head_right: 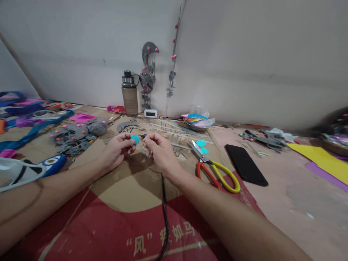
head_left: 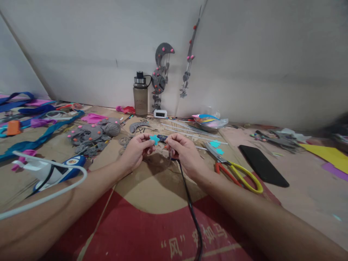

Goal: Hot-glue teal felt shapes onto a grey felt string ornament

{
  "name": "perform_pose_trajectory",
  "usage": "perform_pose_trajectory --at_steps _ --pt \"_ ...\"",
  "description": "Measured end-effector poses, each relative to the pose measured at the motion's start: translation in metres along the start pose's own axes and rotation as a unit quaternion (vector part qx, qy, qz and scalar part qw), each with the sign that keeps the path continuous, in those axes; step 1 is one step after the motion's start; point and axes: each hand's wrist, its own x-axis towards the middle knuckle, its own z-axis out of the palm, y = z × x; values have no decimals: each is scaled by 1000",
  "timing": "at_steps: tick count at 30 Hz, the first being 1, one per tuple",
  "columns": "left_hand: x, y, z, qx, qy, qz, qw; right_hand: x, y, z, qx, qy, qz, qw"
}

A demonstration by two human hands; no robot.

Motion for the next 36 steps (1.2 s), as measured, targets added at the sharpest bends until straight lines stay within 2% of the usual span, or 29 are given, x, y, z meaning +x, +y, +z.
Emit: perform_pose_trajectory --at_steps 4,9,14,18,30,36 --pt "-2 0 2 24 -20 7 999 3 5 -4 -125 55 -51 989" --pt "-3 -3 1 45 -56 5 997 1 5 -5 -237 29 -80 968" --pt "-4 -4 2 61 -71 -8 996 -5 0 -2 -328 33 -116 937" --pt "-5 -3 4 65 -68 -14 995 -7 -2 -1 -353 35 -131 926" --pt "-5 -1 6 61 -59 -28 996 -7 1 -1 -352 53 -149 923" --pt "-6 -1 7 52 -60 -35 996 -7 1 -2 -381 52 -181 905"
